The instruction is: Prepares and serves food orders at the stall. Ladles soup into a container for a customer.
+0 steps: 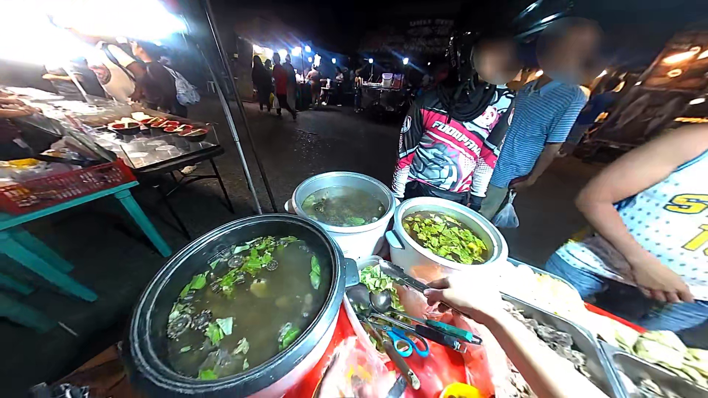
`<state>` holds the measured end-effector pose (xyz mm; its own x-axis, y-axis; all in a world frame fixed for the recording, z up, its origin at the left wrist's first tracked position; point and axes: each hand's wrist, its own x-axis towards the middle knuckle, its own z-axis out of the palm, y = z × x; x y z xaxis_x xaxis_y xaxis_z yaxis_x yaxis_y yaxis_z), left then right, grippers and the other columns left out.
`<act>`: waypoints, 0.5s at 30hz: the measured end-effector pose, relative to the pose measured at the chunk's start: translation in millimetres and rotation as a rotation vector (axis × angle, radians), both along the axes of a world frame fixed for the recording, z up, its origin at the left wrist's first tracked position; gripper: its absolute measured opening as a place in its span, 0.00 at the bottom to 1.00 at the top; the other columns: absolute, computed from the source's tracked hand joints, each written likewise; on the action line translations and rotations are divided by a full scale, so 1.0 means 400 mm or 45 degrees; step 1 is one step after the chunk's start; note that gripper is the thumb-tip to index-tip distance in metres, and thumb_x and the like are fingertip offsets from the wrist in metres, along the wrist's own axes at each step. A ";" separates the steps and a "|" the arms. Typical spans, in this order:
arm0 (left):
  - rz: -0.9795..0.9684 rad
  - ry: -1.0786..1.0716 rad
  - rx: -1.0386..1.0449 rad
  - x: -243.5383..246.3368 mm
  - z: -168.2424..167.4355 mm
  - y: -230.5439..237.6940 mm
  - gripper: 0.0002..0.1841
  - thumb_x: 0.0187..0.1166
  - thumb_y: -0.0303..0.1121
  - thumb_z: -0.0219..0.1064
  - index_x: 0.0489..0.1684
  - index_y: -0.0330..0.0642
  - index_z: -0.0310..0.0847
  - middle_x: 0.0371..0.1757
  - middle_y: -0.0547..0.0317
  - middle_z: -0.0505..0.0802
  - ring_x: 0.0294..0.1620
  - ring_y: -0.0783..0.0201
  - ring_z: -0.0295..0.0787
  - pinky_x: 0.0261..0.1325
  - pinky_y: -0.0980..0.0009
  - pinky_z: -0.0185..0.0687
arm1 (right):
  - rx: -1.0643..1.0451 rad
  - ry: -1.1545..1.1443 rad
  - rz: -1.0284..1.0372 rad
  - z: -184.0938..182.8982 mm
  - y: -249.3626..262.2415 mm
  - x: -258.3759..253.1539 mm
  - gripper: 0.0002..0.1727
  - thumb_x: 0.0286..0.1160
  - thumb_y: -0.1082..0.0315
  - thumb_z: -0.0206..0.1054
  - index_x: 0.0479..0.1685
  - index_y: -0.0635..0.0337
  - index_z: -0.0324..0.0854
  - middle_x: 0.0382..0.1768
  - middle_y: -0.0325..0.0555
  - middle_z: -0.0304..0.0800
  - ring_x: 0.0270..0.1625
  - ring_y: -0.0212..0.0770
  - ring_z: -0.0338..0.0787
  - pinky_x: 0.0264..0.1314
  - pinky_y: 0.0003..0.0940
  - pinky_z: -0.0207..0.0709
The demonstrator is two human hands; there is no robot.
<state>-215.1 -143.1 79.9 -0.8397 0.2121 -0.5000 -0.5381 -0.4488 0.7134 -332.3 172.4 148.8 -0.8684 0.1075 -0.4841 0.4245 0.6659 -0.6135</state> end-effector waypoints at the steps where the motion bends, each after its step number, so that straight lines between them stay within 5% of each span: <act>1: 0.006 -0.010 -0.010 -0.021 -0.005 0.020 0.25 0.95 0.49 0.43 0.82 0.47 0.69 0.55 0.51 0.91 0.37 0.61 0.90 0.37 0.64 0.87 | -0.056 0.011 0.002 0.027 0.000 0.036 0.18 0.86 0.52 0.64 0.60 0.53 0.87 0.40 0.36 0.95 0.30 0.30 0.88 0.33 0.30 0.80; 5: 0.241 -0.113 0.031 -0.091 -0.026 0.101 0.26 0.92 0.55 0.47 0.76 0.51 0.76 0.40 0.50 0.89 0.28 0.59 0.83 0.31 0.62 0.81 | -0.212 0.051 0.162 0.058 0.012 0.163 0.17 0.87 0.53 0.63 0.60 0.52 0.87 0.38 0.38 0.94 0.25 0.30 0.84 0.24 0.28 0.75; 7: 0.310 -0.132 0.040 -0.112 -0.024 0.126 0.30 0.92 0.60 0.40 0.74 0.51 0.76 0.43 0.49 0.90 0.30 0.56 0.85 0.32 0.58 0.82 | -0.072 0.109 0.353 0.050 0.004 0.212 0.21 0.84 0.50 0.64 0.67 0.48 0.87 0.44 0.41 0.94 0.34 0.36 0.89 0.37 0.37 0.82; 9: 0.279 -0.117 0.062 -0.115 -0.018 0.139 0.34 0.91 0.63 0.34 0.76 0.52 0.77 0.56 0.46 0.91 0.45 0.50 0.89 0.44 0.50 0.84 | 0.233 0.145 0.600 0.057 -0.030 0.250 0.27 0.83 0.47 0.64 0.76 0.48 0.82 0.56 0.51 0.94 0.56 0.50 0.93 0.63 0.56 0.82; 10: 0.232 -0.088 0.062 -0.108 -0.016 0.141 0.35 0.91 0.63 0.33 0.78 0.53 0.77 0.61 0.46 0.91 0.49 0.49 0.89 0.48 0.49 0.84 | 0.382 0.141 0.684 0.062 -0.057 0.268 0.27 0.83 0.48 0.64 0.77 0.47 0.81 0.60 0.54 0.93 0.61 0.56 0.91 0.67 0.63 0.79; 12: 0.127 0.037 0.006 -0.097 -0.012 0.152 0.35 0.94 0.58 0.29 0.79 0.48 0.74 0.53 0.45 0.92 0.33 0.53 0.90 0.32 0.57 0.87 | 0.632 0.081 0.759 0.075 -0.114 0.289 0.29 0.82 0.50 0.64 0.81 0.46 0.76 0.66 0.56 0.88 0.65 0.63 0.89 0.64 0.70 0.78; 15: 0.059 0.114 0.012 -0.078 -0.016 0.166 0.33 0.95 0.54 0.30 0.80 0.45 0.73 0.59 0.45 0.89 0.32 0.56 0.88 0.30 0.62 0.85 | 0.793 -0.004 0.785 0.095 -0.142 0.289 0.31 0.82 0.53 0.65 0.84 0.50 0.72 0.72 0.57 0.83 0.66 0.65 0.87 0.61 0.69 0.79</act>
